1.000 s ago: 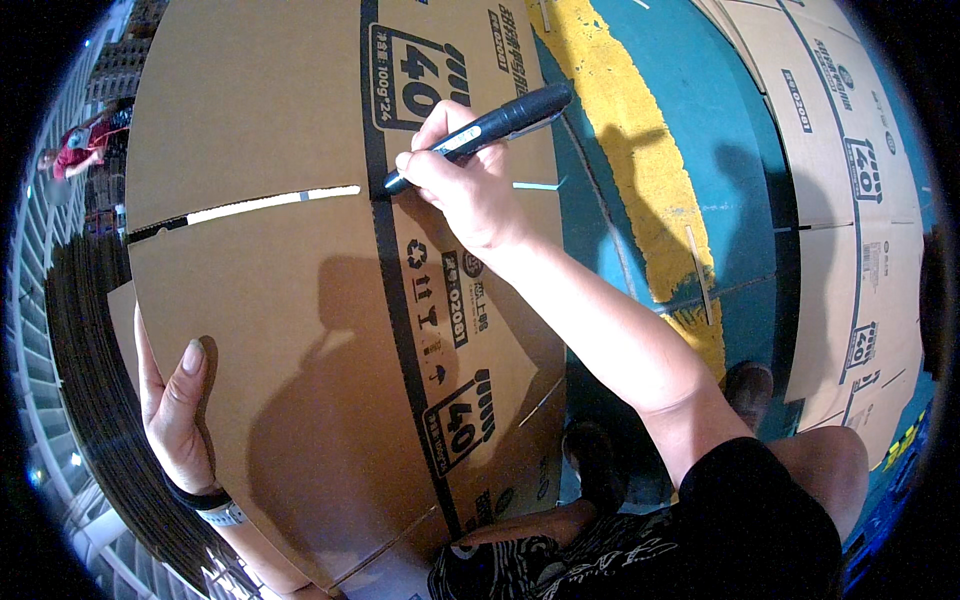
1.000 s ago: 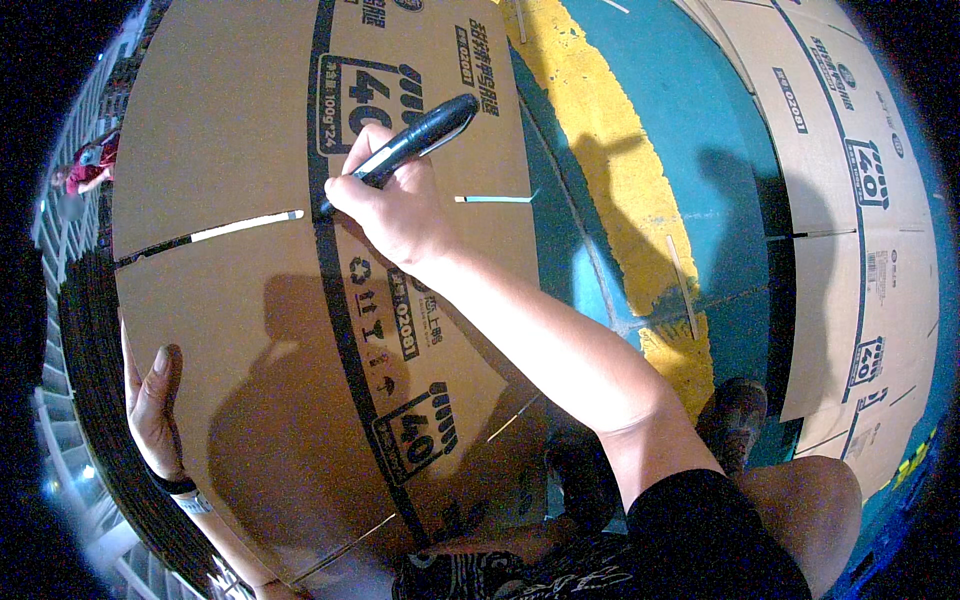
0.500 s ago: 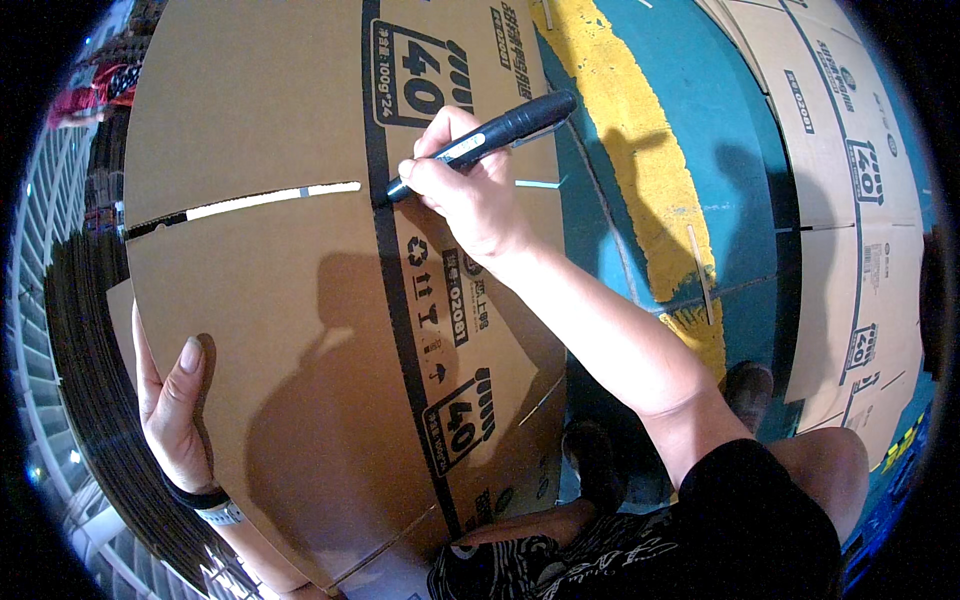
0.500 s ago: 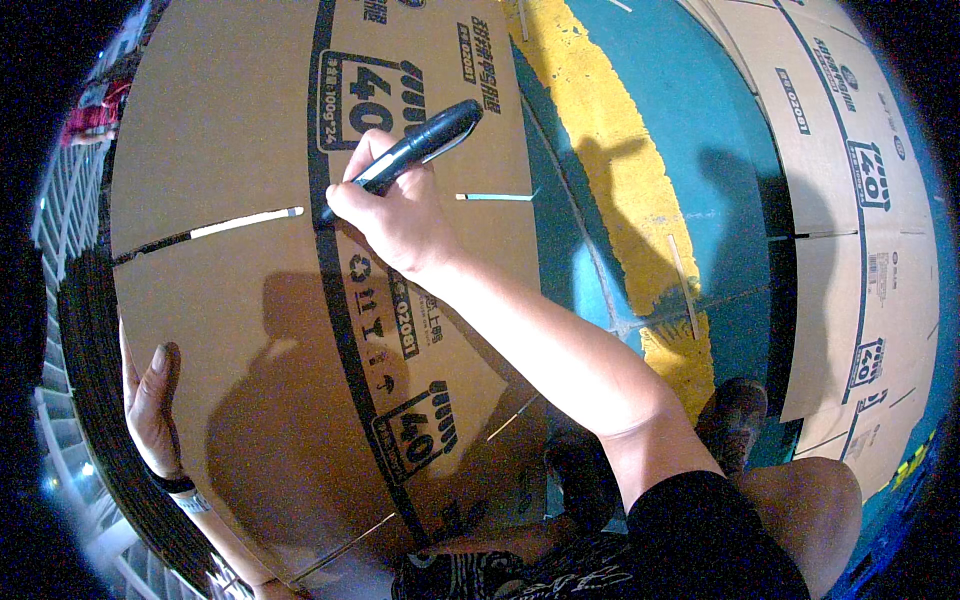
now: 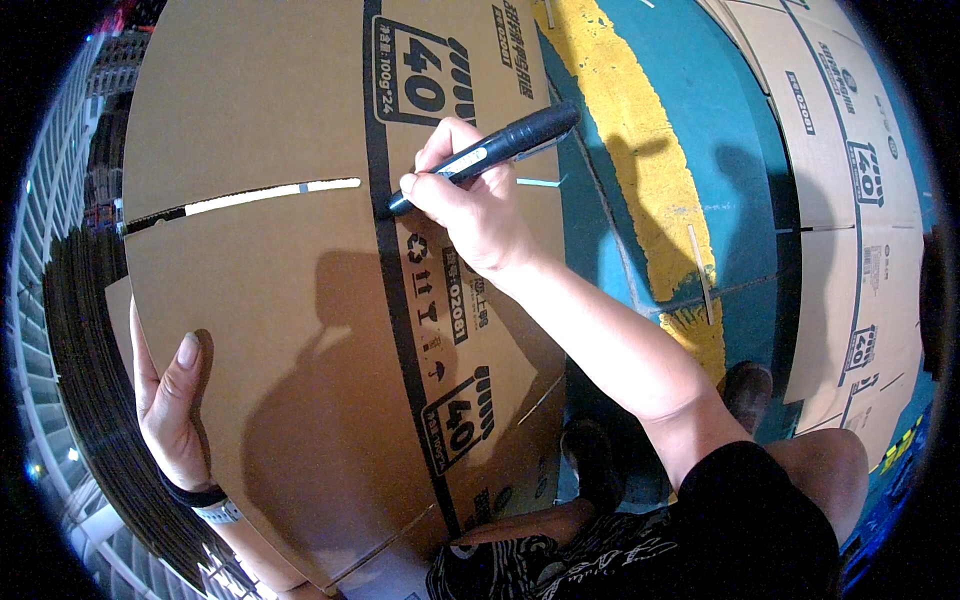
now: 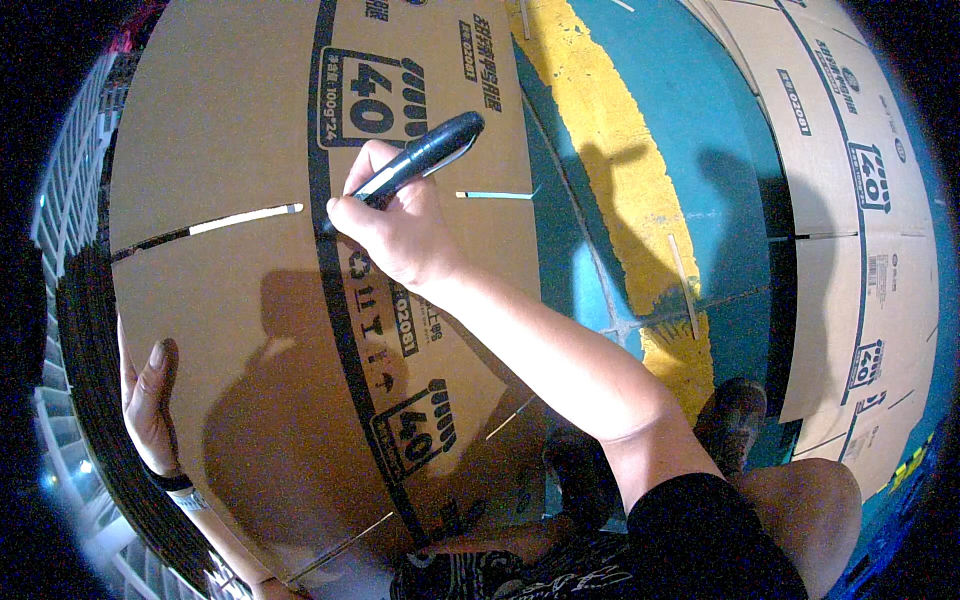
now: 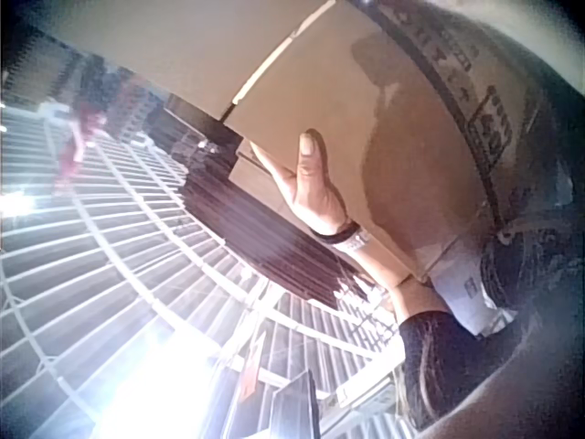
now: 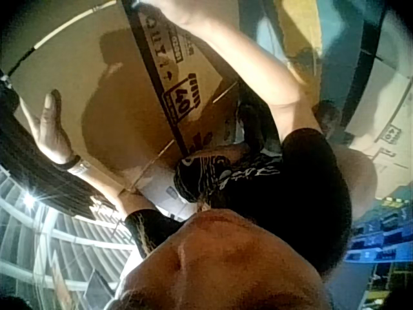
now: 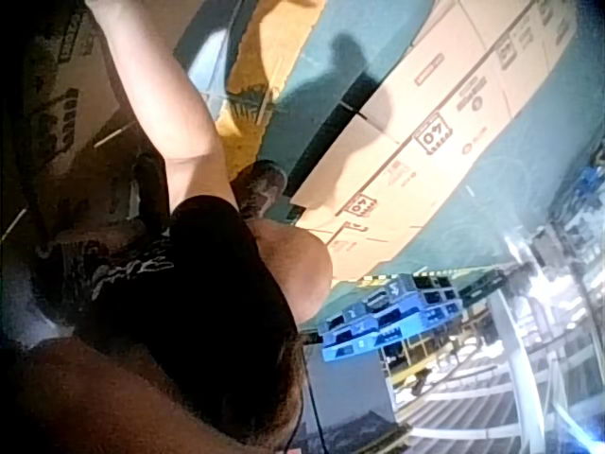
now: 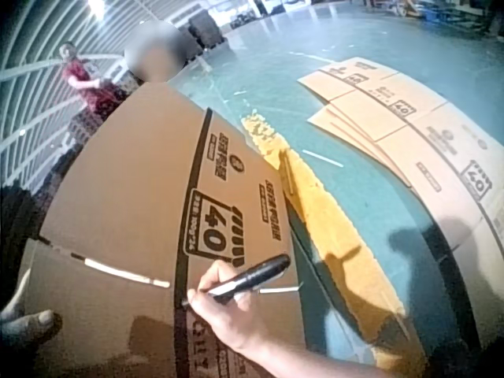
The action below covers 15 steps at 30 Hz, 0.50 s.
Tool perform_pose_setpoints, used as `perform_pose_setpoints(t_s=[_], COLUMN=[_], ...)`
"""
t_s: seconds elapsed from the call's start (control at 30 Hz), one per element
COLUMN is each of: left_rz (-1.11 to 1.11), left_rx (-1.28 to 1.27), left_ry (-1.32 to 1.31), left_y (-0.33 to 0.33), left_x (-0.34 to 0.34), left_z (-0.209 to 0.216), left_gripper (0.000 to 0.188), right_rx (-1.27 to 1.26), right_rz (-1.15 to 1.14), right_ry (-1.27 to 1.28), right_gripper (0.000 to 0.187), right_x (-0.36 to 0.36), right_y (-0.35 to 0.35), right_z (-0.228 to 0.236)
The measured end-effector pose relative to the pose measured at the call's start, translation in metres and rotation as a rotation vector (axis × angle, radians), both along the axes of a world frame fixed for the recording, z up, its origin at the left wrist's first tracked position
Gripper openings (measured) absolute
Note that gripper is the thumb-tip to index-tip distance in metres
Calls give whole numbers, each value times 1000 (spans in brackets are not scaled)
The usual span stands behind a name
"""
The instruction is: The person sits on the floor and uses a black marker to write on the surface of several cardboard boxes. They hold each box steady with one hand while writing with the other, then place the marked box aside and pick up another to repeat the process.
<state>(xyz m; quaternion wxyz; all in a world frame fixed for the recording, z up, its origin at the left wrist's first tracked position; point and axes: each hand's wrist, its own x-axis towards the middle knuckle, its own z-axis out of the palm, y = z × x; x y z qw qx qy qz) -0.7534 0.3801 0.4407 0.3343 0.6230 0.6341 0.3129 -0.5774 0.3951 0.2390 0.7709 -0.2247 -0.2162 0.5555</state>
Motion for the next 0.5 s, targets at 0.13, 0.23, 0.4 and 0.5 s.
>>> perform_pose_setpoints(t_s=[0.13, 0.23, 0.4, 0.5], left_rz=[-9, -17, -8, -1], left_rx=[1, 3, 3, -3], left_ry=[-1, 70, 16, 13], left_y=[0, 1, -1, -1], left_x=[-2, -4, 0, 1], left_z=[0, 1, 1, 1], left_gripper=[63, 63, 64, 64], right_rx=[-1, 11, 19, 29], right_rz=[-14, -48, -26, -34], right_ry=[-1, -49, -7, -31], right_gripper=[16, 16, 17, 17], right_x=[-3, -3, -6, -8], right_y=[-1, -2, -6, -6], right_z=[0, -3, -1, -4])
